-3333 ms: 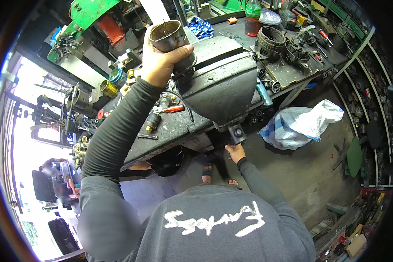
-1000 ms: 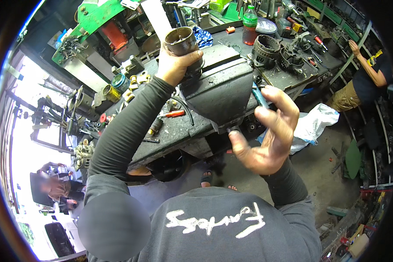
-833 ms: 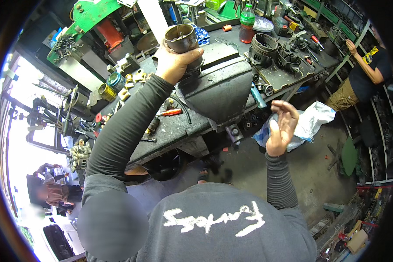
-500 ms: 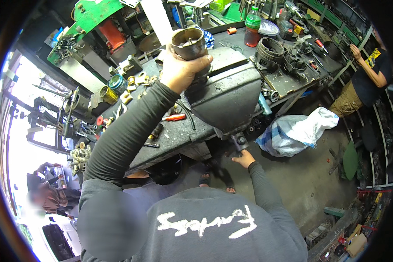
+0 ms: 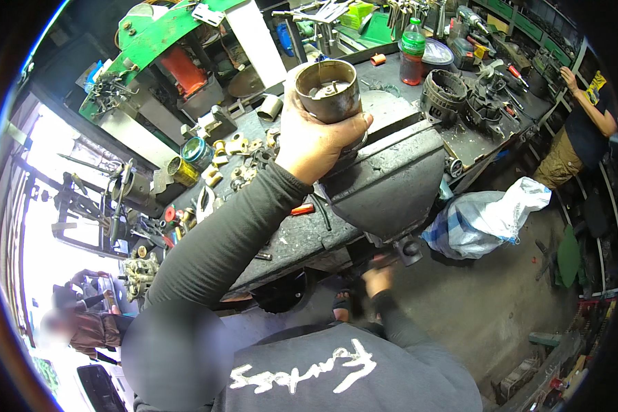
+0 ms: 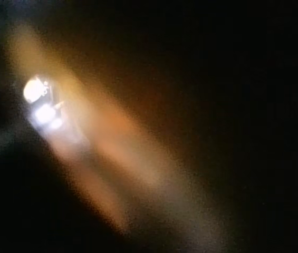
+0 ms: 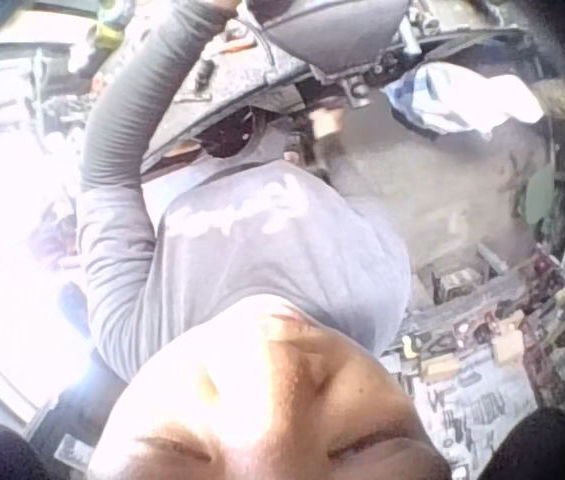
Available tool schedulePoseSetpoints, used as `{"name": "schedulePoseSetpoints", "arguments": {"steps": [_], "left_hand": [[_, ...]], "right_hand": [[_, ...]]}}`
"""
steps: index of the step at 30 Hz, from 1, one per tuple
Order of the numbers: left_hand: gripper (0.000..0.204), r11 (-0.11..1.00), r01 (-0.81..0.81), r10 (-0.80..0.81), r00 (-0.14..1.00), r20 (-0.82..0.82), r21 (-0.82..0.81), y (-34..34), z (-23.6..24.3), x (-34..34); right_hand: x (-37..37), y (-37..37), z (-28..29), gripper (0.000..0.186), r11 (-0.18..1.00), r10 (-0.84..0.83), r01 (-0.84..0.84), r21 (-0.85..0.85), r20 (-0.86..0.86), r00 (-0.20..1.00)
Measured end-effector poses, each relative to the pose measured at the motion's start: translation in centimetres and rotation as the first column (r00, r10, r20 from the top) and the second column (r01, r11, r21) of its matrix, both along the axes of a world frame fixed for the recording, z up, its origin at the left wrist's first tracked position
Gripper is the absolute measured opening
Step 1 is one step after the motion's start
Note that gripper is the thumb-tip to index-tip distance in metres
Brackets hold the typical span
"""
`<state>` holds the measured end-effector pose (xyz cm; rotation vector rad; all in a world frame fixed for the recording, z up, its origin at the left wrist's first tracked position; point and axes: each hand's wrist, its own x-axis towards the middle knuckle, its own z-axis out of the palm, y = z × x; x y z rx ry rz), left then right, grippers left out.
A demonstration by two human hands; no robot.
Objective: The person uses a T-handle wrench to tighten a bolt inside a cylindrical metal part held in a bench vise. They then remove the part, place it on the workbench, and handle several small metal components and tools.
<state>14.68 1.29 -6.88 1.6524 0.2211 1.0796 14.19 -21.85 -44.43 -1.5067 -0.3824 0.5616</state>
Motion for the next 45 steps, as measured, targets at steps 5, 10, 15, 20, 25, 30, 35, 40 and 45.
{"name": "schedulePoseSetpoints", "arguments": {"steps": [5, 10, 15, 20, 25, 30, 35, 40, 45], "left_hand": [[0.068, 0.997, -0.037, 0.038, 0.999, -0.013, 0.067, 0.3, 0.0, -0.3], [0.067, 0.998, -0.010, 0.010, 1.000, -0.004, 0.058, -0.3, 0.5, 0.1], [0.065, 0.994, -0.053, 0.055, 0.998, -0.021, 0.101, 0.1, 0.1, -0.6], [0.065, 0.995, -0.052, 0.055, 0.998, -0.036, 0.081, 0.3, -0.1, -0.9], [0.065, 0.995, -0.078, 0.077, 0.997, -0.033, -0.054, -0.8, 0.7, -0.8], [0.069, 0.991, -0.112, 0.121, 0.983, -0.140, 0.073, 0.0, 0.2, -0.3], [0.067, 0.985, -0.168, 0.163, 0.980, -0.111, -0.035, -0.4, -0.5, -1.3], [0.075, 0.991, -0.120, 0.116, 0.991, -0.065, -0.060, -0.1, -0.8, -1.7], [0.084, 0.975, -0.207, 0.196, 0.973, -0.125, -0.082, -0.1, -1.8, -3.2]], "right_hand": [[1.7, -0.6, 0.4, 0.017, 0.795, 0.562, -0.602, -0.073, -0.282, 0.777], [3.9, 0.4, -3.2, 0.019, 0.942, 0.312, -0.325, -0.086, -0.131, 0.941], [-2.7, 1.6, 1.4, 0.020, 0.877, 0.465, -0.480, 0.035, -0.320, 0.826], [-1.6, 3.8, 9.7, 0.016, 0.868, -0.369, -0.008, -0.496, -0.657, 0.657], [-3.1, 1.4, 3.9, 0.012, 0.730, 0.590, -0.681, -0.059, -0.449, 0.671], [-3.0, 2.4, 1.7, 0.024, 0.836, 0.524, -0.524, -0.161, -0.050, 0.850], [0.0, 1.3, 0.7, 0.049, 0.367, 0.917, -0.930, -0.013, -0.160, 0.365], [7.3, -2.5, -6.7, 0.040, 0.331, 0.940, -0.806, -0.491, 0.252, 0.232], [23.9, -0.5, 15.4, 0.026, 0.197, 0.972, -0.807, -0.556, 0.003, 0.235]]}}
